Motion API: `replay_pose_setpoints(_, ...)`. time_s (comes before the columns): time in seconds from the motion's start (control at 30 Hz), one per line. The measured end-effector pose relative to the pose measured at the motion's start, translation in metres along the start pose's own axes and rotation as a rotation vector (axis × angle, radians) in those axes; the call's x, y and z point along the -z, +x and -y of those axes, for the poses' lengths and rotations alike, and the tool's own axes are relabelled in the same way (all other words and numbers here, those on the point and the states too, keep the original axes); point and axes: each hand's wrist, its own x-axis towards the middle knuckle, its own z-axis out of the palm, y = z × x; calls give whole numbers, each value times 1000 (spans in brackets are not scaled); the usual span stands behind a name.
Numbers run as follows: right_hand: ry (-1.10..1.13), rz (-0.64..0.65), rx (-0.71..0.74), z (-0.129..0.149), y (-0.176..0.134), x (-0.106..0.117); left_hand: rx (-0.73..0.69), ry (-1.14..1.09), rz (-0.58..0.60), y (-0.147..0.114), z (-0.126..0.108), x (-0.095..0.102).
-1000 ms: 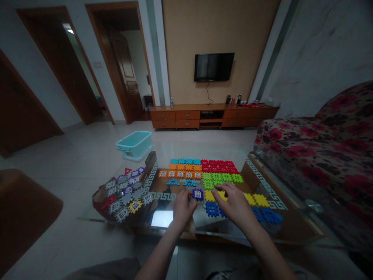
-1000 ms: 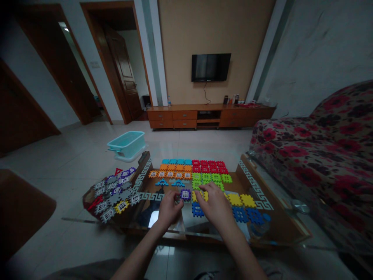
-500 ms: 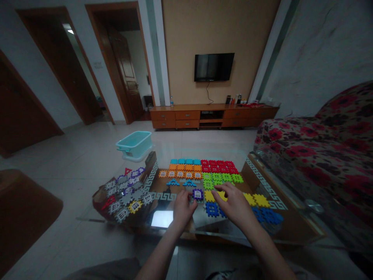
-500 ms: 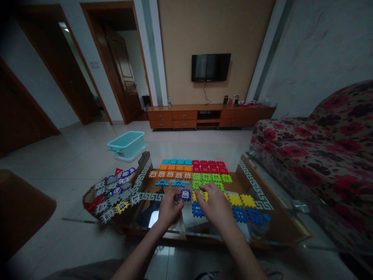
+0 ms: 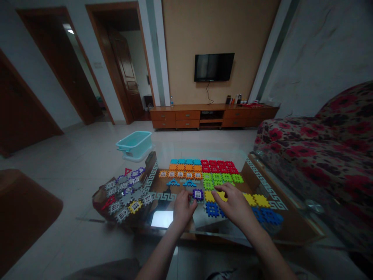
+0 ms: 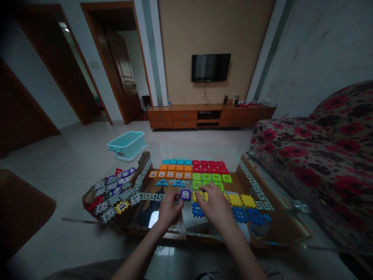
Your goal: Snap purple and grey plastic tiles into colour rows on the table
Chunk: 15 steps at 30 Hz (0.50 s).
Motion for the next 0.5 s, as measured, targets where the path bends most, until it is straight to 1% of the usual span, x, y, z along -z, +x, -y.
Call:
replay_pose_setpoints(0.13,-9,23,-1,0,0,0,-9,-11,-3,-1,-1,1)
replay_pose_setpoints(0.5,-10,37,-11,0,-1,0,0,-15,2,-1,1,-1)
